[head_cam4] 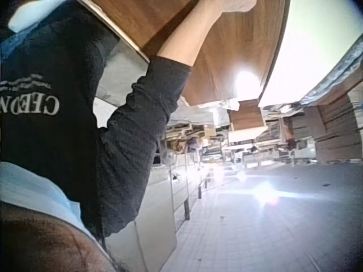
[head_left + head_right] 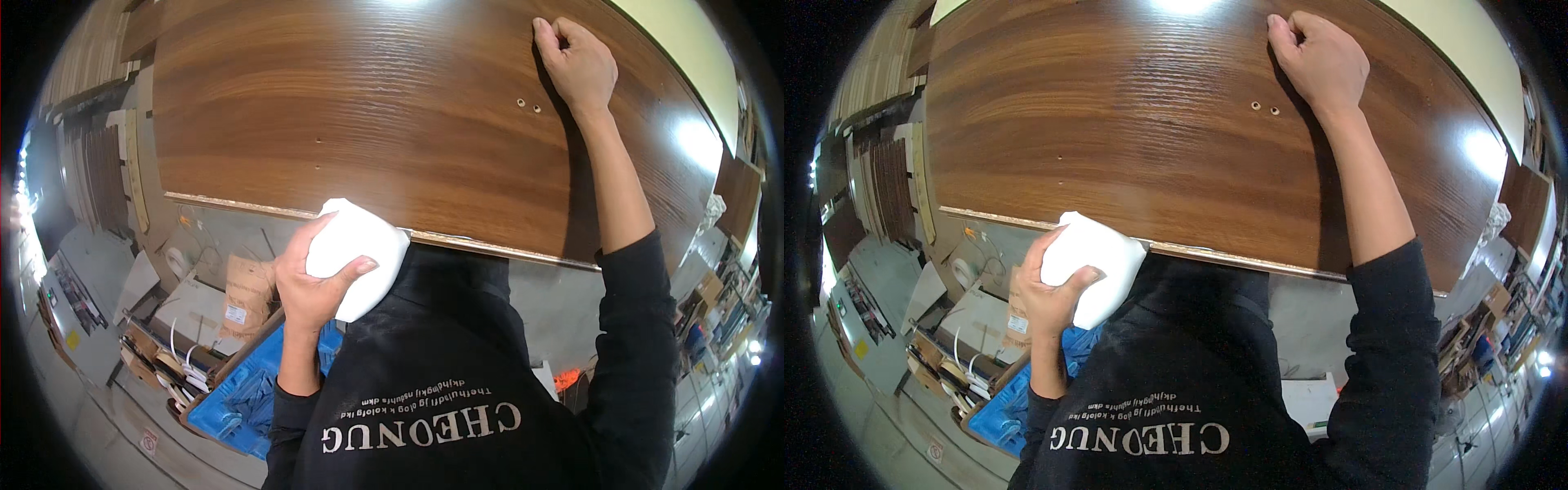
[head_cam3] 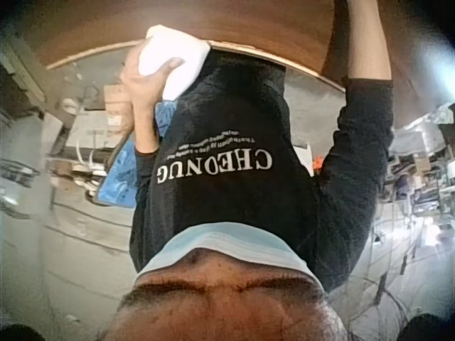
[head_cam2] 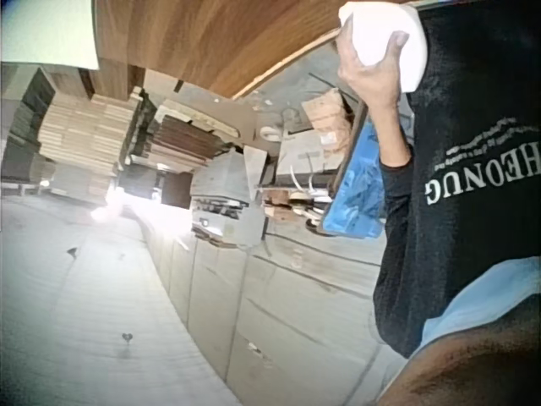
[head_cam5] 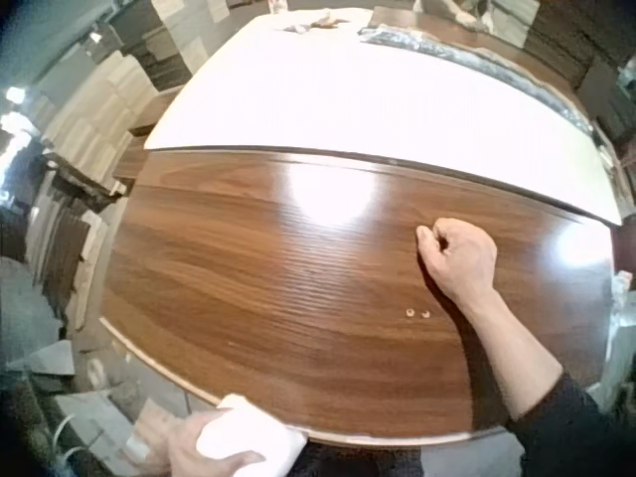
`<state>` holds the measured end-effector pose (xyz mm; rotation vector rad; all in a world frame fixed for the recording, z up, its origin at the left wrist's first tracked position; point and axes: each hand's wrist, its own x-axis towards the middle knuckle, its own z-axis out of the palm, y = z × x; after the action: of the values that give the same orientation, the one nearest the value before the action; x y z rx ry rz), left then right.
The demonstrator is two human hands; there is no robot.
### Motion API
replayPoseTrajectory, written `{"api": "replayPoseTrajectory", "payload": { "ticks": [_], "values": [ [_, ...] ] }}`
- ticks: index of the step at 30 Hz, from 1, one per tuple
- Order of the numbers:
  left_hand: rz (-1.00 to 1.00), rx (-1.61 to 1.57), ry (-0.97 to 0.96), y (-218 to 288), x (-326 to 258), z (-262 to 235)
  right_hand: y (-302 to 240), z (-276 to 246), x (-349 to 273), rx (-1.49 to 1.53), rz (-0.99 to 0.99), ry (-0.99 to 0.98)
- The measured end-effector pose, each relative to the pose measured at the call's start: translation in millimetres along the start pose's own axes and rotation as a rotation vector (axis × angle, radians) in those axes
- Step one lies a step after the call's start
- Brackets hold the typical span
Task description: The recorder handles and inspects wood furniture panels, using foam padding to protect the corners and edges.
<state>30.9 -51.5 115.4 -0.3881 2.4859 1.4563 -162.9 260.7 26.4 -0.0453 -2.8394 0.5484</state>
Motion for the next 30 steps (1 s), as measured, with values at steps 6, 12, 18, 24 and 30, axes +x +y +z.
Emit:
{"api": "replayPoseTrajectory", "payload": {
  "ticks": [6, 12, 18, 24, 30],
  "values": [
    [0.021, 0.110, -0.028, 8, 6, 1, -15, -10, 1, 0.062, -0.038, 0.118],
    [0.173, 0.178, -0.141, 27, 16, 19, -15, -11, 3, 0.060, -0.035, 0.127],
    [0.242, 0.304, -0.217, 34, 19, 23, -13, -9, 0, 0.116, -0.010, 0.135],
    [0.126, 0.359, -0.134, 29, 22, -5, -8, -8, -1, 0.104, -0.053, 0.172],
    [0.043, 0.356, -0.070, 22, 26, -22, -9, -10, 0, 0.106, -0.043, 0.162]
  ]
}}
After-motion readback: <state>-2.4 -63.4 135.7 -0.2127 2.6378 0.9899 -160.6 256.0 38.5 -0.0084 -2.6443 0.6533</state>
